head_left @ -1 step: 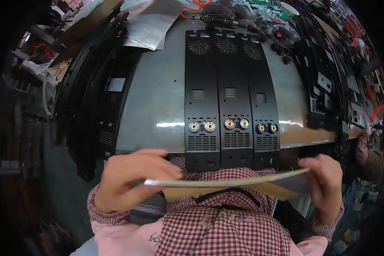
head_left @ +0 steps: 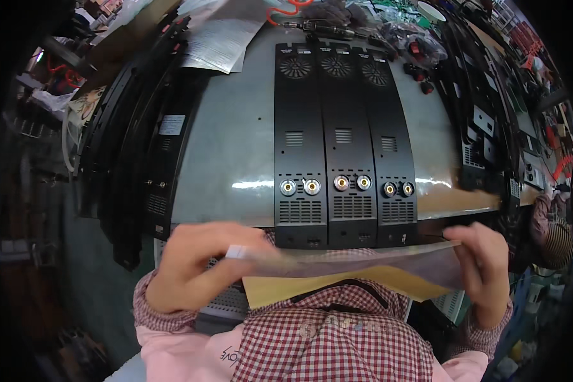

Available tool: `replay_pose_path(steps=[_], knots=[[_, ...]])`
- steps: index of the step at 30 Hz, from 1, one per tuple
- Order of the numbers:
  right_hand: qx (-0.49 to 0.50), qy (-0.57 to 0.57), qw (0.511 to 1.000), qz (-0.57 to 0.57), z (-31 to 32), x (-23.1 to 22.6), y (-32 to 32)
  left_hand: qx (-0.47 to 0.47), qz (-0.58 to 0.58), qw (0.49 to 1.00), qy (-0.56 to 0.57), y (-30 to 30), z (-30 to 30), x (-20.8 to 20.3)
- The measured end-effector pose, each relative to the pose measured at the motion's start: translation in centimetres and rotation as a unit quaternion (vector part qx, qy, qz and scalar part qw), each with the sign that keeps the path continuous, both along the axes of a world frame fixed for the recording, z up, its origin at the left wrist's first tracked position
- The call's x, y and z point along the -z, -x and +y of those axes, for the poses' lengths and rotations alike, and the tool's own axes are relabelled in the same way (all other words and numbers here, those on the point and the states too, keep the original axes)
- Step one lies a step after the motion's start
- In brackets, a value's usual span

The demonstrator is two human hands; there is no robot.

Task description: The person applies labels to the back of black electronic devices and attaches small red switches to the top. They handle the devices one at a time, peel labels from a sheet, and place them on the devices before moving them to a white basket.

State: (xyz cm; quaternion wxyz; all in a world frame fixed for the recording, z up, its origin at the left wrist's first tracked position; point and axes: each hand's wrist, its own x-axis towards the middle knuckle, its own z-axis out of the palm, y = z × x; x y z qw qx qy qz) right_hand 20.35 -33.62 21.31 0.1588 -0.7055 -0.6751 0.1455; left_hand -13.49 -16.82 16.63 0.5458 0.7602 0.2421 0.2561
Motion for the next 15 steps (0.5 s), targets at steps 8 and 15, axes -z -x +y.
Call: replay_pose_path(steps=[8, 15], knots=[[-0.048, -0.113, 0.992, 0.014, 8.3, 6.7, 1.8, -0.064, -0.027, 0.988, 0.140, -6.1, 3.1, 4.2], [-0.078, -0.095, 0.976, 0.181, 15.5, 9.8, 7.0, -0.113, -0.045, 0.978, 0.168, -7.1, 5.1, 6.1]])
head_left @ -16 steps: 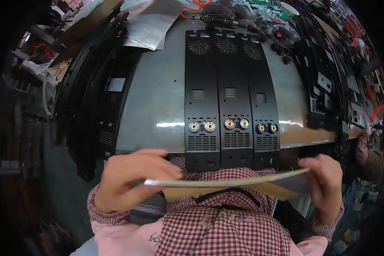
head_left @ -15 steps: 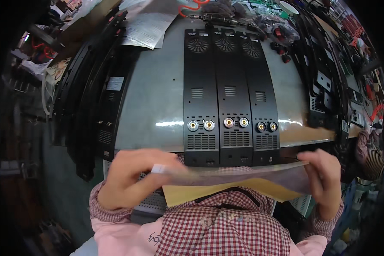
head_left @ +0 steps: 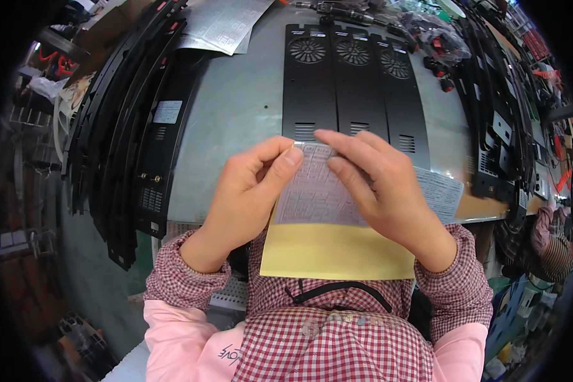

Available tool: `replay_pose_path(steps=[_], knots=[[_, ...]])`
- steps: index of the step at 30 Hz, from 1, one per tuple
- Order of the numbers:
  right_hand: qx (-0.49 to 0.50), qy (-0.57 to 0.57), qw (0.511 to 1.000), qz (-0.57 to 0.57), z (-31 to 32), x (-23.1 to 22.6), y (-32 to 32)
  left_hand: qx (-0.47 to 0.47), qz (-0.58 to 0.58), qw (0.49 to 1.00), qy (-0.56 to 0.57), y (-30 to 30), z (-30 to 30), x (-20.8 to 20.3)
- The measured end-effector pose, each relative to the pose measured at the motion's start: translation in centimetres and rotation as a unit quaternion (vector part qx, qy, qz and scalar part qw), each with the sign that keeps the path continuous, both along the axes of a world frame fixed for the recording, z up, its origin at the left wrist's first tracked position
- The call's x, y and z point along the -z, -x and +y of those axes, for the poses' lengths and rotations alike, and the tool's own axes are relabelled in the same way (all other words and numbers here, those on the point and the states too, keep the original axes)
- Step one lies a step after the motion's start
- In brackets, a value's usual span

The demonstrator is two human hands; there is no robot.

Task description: The person applies labels to the back of black electronic devices and attaches small red switches to the top. They handle the devices one at a time, peel labels from a sheet, and place them on the devices before moving them to a white basket.

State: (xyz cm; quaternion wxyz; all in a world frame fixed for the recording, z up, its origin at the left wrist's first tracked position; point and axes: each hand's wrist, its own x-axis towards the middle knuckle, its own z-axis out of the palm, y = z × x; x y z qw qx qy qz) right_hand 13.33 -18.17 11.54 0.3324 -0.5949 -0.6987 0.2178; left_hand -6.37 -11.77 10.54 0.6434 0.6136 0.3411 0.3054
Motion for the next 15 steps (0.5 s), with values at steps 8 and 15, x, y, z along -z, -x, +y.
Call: replay_pose_path(steps=[8, 15], knots=[[-0.044, -0.091, 0.995, 0.007, 3.5, 4.2, 1.1, -0.027, 0.036, 0.998, 0.041, 0.0, 2.6, 3.9], [-0.074, -0.214, 0.971, -0.076, 4.8, 7.3, 0.5, -0.050, 0.017, 0.991, 0.122, -0.2, 3.8, 5.9]])
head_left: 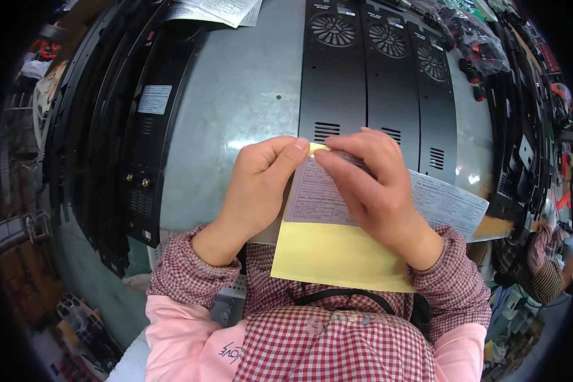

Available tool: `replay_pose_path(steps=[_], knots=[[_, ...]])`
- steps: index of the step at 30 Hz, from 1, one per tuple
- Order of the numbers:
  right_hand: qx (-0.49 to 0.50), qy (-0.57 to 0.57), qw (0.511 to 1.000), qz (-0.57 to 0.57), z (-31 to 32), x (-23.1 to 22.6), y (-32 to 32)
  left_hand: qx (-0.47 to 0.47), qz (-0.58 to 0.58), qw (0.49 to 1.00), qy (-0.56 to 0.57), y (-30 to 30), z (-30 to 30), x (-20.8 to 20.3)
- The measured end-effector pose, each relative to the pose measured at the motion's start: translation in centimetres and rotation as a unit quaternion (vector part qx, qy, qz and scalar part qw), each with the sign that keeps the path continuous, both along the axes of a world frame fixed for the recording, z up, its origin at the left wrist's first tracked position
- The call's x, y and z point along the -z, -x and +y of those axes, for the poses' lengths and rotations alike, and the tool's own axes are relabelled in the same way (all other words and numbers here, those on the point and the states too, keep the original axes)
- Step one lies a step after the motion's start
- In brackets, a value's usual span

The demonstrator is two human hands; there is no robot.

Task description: The person applies labels to the back of black electronic devices and attaches small red switches to the top. They handle the devices one at a time, peel labels from a sheet, and place them on the devices before moving them to a white basket.

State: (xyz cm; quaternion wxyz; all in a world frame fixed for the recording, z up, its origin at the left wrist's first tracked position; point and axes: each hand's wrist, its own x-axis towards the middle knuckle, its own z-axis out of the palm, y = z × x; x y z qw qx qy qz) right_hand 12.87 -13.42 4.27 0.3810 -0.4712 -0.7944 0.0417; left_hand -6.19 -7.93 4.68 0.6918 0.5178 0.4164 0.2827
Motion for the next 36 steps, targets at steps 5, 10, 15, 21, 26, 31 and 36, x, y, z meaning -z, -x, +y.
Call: replay_pose_path(steps=[5, 10, 15, 21, 26, 31, 36], knots=[[-0.040, 0.026, 0.999, 0.022, 0.1, 0.2, -0.4, 0.018, 0.118, 0.992, -0.051, 0.1, 1.1, 0.6], [-0.083, 0.049, 0.975, 0.202, -0.4, -2.3, -1.5, 0.036, 0.290, 0.901, -0.322, -0.2, 1.4, 1.6], [0.057, 0.182, 0.930, 0.315, 4.9, -2.5, -3.2, 0.078, 0.352, 0.837, -0.412, -0.7, 2.3, 1.2], [0.027, 0.264, 0.936, 0.232, 8.0, -0.3, -3.8, -0.010, 0.206, 0.883, -0.422, -2.4, 5.9, 1.3], [0.001, 0.186, 0.961, 0.207, 8.4, 1.9, -3.8, -0.006, 0.160, 0.908, -0.388, -3.2, 6.7, 2.8], [0.067, 0.272, 0.930, 0.237, 7.4, 1.6, -3.9, -0.042, 0.153, 0.928, -0.337, -3.1, 7.0, 4.1], [0.129, 0.331, 0.864, 0.358, 6.9, 2.4, -4.4, -0.064, 0.177, 0.930, -0.315, -3.0, 7.1, 4.8]])
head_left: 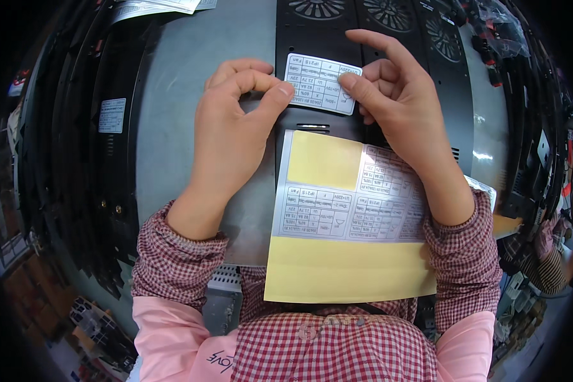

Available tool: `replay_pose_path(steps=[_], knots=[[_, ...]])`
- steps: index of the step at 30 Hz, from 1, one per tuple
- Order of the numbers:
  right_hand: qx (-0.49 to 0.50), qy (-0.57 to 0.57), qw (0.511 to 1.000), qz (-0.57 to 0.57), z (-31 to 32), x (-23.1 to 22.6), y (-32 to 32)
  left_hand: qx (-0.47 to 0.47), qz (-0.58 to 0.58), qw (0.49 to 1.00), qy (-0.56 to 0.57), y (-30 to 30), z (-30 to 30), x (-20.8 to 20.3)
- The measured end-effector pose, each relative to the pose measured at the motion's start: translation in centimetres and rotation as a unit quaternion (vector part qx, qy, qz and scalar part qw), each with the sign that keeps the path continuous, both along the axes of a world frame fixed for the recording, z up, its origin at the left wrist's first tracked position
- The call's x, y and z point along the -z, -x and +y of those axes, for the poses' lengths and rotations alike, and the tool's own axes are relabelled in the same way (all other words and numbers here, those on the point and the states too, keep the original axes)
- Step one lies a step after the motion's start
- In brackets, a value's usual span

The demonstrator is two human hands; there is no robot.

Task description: The person applies labels to the back of black electronic devices and attaches small red switches to the top. They handle the devices one at a time, peel labels from a sheet, and place them on the devices before moving them to a white basket.

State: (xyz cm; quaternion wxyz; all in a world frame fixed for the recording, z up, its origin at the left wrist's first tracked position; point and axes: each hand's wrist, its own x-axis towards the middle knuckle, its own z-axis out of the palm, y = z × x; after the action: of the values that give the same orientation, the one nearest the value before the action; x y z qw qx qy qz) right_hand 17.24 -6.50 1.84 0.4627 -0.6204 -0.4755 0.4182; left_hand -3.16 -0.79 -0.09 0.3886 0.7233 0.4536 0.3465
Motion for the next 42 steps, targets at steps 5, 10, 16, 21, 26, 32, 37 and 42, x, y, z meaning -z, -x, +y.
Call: replay_pose_path(steps=[5, 10, 16, 21, 26, 32, 37, 42], knots=[[0.014, -0.040, 0.996, -0.075, -0.1, 0.8, 0.0, 0.003, 0.035, 0.999, -0.005, -0.1, -0.1, -0.1], [0.018, -0.070, 0.992, -0.099, 0.0, 1.3, 0.1, 0.022, 0.078, 0.997, -0.018, 0.0, -0.4, -0.4], [-0.003, -0.066, 0.987, -0.148, -0.3, 0.9, 0.3, 0.035, 0.102, 0.993, -0.041, 0.0, -0.8, -0.6], [-0.008, -0.087, 0.982, -0.167, -0.4, 1.0, 0.4, 0.045, 0.109, 0.991, -0.056, 0.1, -0.8, -0.4], [-0.012, -0.086, 0.983, -0.162, -0.3, 1.0, 0.5, 0.056, 0.125, 0.988, -0.073, 0.0, -0.8, -0.5], [-0.020, -0.090, 0.982, -0.165, -0.3, 0.8, 0.6, 0.063, 0.135, 0.986, -0.079, -0.1, -0.8, -0.5], [-0.018, -0.098, 0.981, -0.170, -0.3, 0.9, 0.6, 0.062, 0.136, 0.986, -0.075, -0.1, -0.6, -0.6], [-0.027, -0.095, 0.981, -0.168, -0.3, 0.9, 0.4, 0.058, 0.137, 0.986, -0.079, 0.0, -0.7, -0.4]])
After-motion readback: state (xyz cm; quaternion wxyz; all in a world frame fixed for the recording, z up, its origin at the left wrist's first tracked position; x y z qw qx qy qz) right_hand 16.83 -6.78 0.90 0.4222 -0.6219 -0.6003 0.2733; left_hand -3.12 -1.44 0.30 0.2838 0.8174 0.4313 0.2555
